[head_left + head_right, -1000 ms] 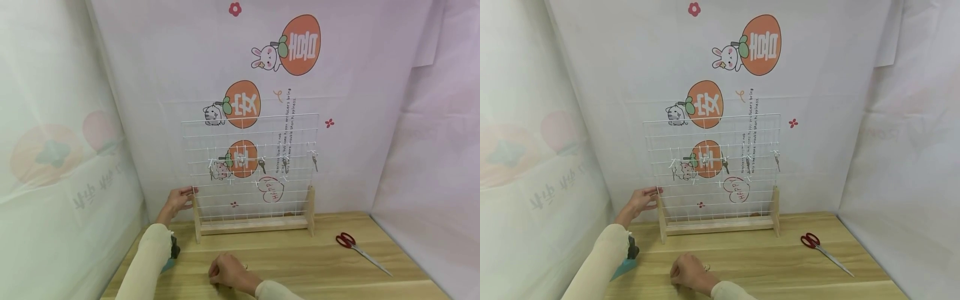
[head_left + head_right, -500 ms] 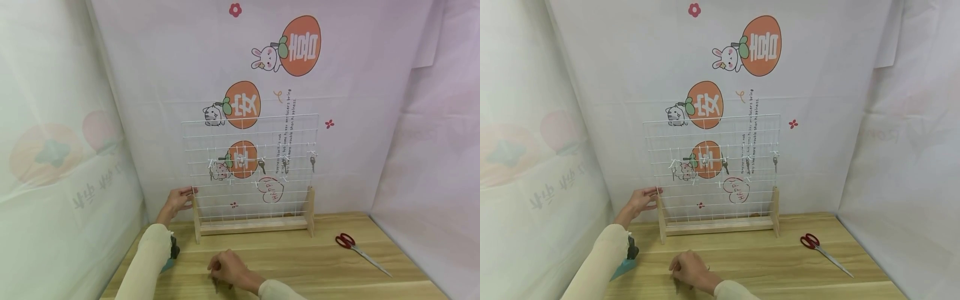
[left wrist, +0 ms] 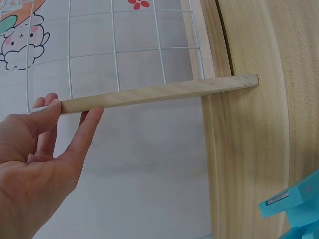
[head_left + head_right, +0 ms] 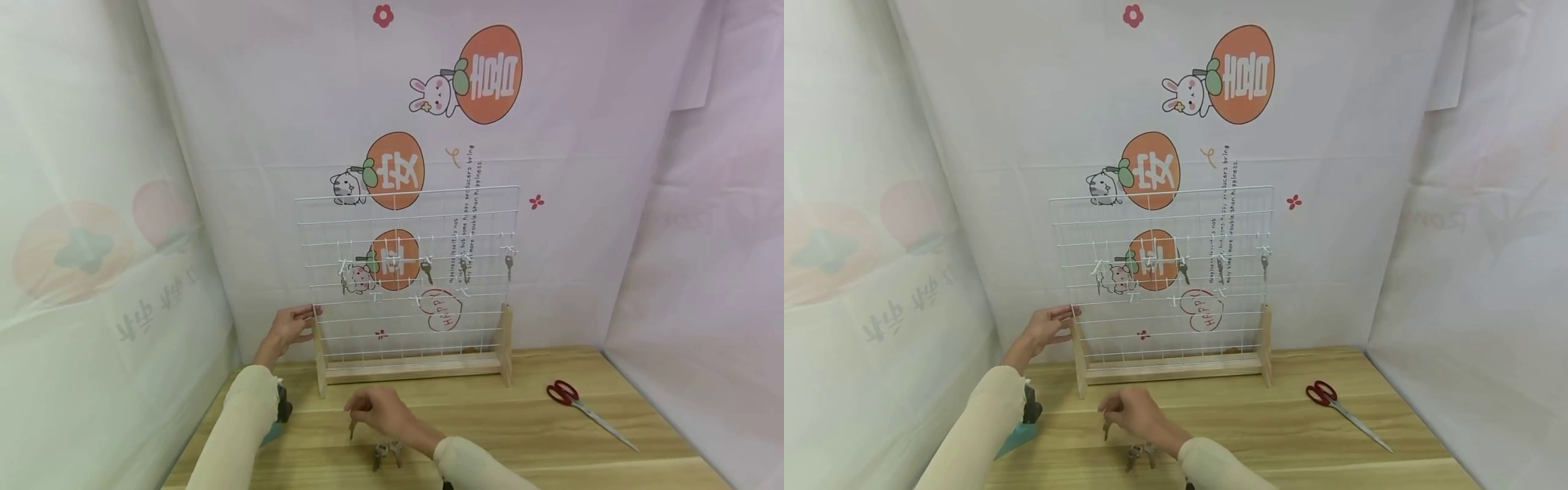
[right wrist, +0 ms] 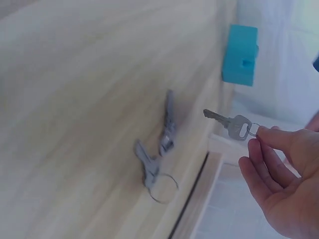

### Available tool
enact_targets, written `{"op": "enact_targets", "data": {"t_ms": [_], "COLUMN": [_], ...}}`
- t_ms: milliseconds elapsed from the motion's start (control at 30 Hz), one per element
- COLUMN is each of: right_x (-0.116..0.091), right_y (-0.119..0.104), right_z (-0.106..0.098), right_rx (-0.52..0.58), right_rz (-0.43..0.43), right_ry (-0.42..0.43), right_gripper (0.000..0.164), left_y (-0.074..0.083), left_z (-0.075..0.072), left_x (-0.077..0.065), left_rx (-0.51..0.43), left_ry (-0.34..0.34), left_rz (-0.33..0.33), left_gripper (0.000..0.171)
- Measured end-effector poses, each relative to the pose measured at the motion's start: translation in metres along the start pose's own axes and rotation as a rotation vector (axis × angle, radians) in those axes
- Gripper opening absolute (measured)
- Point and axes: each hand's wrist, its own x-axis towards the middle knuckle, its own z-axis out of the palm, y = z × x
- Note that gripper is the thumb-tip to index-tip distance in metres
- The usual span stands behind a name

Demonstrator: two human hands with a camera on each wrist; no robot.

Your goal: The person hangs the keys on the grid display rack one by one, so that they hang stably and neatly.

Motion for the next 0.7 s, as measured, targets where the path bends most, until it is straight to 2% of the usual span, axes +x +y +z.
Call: {"op": "enact_targets", "data": {"t_ms": [267,400,700], "right_x": [0.008,0.014,0.029], "right_y": [0.005,0.006,0.000], "right_z": [-0.024,-0.038,-0.076], "right_rx": [0.021,-0.016,-0.018], "right_rz": [-0.038,-0.066,-0.021], "right_ry": [0.086,0.149,0.214], "right_gripper": [0.009,0.010,0.010], "left_y": [-0.001,-0.001,0.002], "left_z": [0.000,0.000,0.001], "left_x": [0.000,0.000,-0.001], "left_rx": [0.009,0.009,0.004], "left_ry": [0.001,-0.003,-0.009], "left_rz": [-0.004,0.002,0.006], "left_gripper": [0.045,0.044,0.045]}}
